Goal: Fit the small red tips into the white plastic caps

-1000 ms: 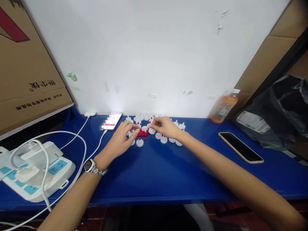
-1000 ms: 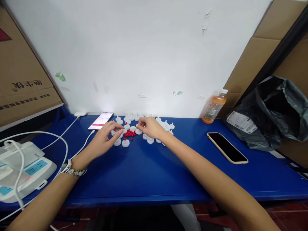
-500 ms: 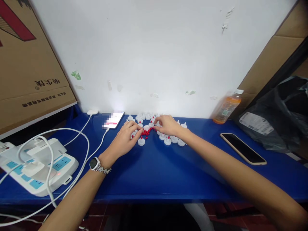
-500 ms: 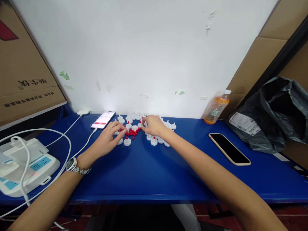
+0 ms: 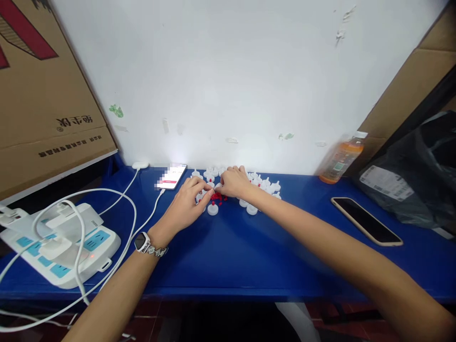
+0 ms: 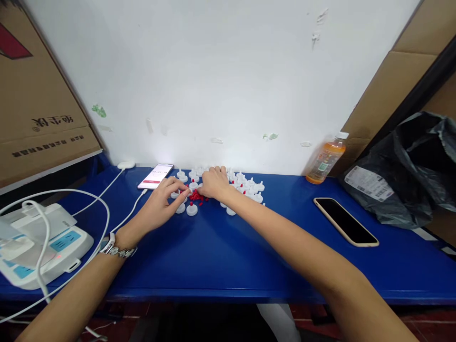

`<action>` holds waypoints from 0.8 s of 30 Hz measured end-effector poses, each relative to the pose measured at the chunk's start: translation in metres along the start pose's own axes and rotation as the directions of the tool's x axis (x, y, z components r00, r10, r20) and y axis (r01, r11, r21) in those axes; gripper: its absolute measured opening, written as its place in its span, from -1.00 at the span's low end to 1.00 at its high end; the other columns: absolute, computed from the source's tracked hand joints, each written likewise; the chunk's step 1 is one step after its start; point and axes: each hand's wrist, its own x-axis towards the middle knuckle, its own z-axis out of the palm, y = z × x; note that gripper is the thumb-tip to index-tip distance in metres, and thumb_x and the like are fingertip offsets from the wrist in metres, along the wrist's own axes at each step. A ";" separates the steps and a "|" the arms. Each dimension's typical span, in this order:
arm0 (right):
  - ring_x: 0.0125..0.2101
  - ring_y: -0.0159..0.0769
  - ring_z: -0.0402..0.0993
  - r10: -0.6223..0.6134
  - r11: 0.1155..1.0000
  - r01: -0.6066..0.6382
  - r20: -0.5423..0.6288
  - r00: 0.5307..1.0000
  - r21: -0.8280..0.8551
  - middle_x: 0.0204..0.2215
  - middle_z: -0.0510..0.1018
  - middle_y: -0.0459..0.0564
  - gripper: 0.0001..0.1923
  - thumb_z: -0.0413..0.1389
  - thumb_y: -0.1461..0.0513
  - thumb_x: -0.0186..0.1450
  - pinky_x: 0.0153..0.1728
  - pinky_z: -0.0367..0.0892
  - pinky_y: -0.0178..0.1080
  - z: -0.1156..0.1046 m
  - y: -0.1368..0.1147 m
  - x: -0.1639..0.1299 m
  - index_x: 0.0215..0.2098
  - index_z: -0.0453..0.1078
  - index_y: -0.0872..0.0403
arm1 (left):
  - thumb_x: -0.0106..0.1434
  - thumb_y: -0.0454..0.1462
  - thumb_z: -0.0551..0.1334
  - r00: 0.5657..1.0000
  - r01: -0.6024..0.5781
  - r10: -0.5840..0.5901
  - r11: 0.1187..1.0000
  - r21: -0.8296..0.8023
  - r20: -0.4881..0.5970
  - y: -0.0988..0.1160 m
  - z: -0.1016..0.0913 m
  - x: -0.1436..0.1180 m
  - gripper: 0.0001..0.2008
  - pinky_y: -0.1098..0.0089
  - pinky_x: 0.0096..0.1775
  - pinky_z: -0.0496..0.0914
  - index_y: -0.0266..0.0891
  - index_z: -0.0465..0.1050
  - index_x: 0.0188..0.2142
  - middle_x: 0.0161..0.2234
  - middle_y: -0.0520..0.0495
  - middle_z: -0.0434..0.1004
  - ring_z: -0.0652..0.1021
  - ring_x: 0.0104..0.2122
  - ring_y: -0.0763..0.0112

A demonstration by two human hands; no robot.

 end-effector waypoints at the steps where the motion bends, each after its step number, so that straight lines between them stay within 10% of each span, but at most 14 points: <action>1: 0.00 0.07 0.35 -0.007 1.000 0.007 0.010 1.000 -0.008 -0.07 0.54 0.27 -0.61 0.15 0.03 0.19 0.02 0.08 -0.03 0.000 0.000 0.001 -0.19 0.56 0.15 | 0.45 -0.12 0.09 1.000 -0.002 0.002 1.000 -0.003 -0.003 0.000 0.000 0.000 -0.75 0.20 -0.02 0.32 -0.17 0.47 -0.19 -0.16 -0.08 0.44 0.43 -0.11 0.24; 24: -0.23 -0.15 0.52 -0.130 0.949 0.157 -0.114 0.985 0.273 -0.41 0.65 -0.01 -0.68 0.21 0.02 0.21 0.00 0.00 -0.07 -0.015 0.029 0.008 -0.25 0.49 0.11 | 0.43 -0.13 0.11 0.999 0.033 -0.033 0.999 -0.004 -0.014 0.000 0.000 0.001 -0.77 0.20 -0.03 0.33 -0.16 0.48 -0.21 -0.17 -0.07 0.46 0.44 -0.11 0.24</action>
